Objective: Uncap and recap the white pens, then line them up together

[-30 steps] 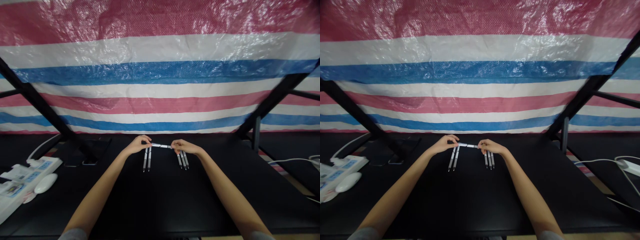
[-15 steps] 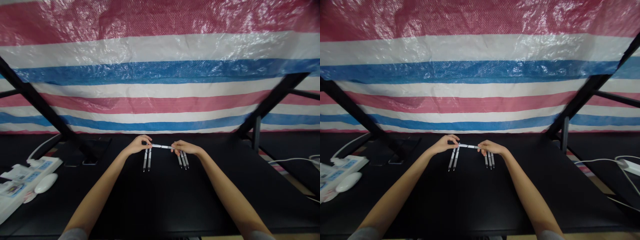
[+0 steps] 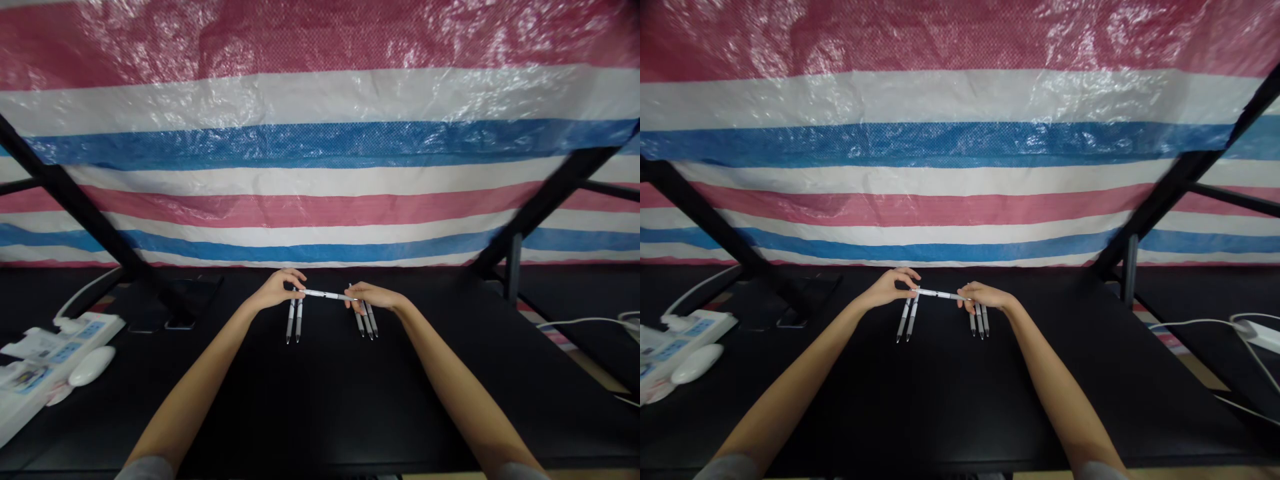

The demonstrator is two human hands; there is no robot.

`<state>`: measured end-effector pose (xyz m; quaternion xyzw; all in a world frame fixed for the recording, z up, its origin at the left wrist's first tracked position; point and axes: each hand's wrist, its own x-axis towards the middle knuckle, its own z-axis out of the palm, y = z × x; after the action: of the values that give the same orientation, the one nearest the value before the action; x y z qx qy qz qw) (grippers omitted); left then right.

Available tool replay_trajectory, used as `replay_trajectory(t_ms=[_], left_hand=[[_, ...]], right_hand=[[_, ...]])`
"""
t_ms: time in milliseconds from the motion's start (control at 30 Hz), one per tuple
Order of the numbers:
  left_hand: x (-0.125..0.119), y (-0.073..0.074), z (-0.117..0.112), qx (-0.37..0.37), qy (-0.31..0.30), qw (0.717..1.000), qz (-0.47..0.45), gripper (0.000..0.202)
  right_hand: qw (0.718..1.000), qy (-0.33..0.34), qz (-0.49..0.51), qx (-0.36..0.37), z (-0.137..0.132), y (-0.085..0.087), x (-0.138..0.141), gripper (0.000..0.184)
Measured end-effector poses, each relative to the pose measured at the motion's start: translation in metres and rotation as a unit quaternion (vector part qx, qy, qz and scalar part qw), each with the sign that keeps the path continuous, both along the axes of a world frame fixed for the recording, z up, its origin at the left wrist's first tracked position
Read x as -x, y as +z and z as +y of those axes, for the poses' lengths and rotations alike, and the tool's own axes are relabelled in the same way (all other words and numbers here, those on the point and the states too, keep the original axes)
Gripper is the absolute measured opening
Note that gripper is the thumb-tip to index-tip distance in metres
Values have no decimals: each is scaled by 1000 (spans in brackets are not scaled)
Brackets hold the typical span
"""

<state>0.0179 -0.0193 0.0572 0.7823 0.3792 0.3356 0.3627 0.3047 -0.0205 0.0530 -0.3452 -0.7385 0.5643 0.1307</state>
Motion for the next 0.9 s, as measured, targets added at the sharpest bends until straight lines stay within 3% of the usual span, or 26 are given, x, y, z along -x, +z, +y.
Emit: replay_trajectory(t_ms=[133, 267, 367, 467, 667, 800, 900], left_hand=[[-1, -3, 0, 91, 17, 991, -101, 17], [-5, -5, 1, 180, 66, 944, -270, 27], [-9, -6, 1, 217, 84, 909, -346, 29], [-15, -10, 0, 233, 123, 892, -368, 29], [-25, -24, -2, 213, 174, 898, -342, 41], [-28, -31, -1, 200, 197, 896, -345, 42], [-29, -32, 0, 194, 198, 893, -355, 40]], right_hand=[[1000, -10, -6, -8, -2, 2, 0, 55], [999, -24, 23, 10, -3, 4, 3, 54], [998, -50, 44, 11, -2, 3, 3, 51], [996, -68, 51, -1, 0, 1, 2, 49], [986, -148, 72, -43, 11, -14, -1, 49], [938, -301, 115, -127, 22, -36, -2, 53], [900, -379, 107, -186, 26, -49, -5, 54]])
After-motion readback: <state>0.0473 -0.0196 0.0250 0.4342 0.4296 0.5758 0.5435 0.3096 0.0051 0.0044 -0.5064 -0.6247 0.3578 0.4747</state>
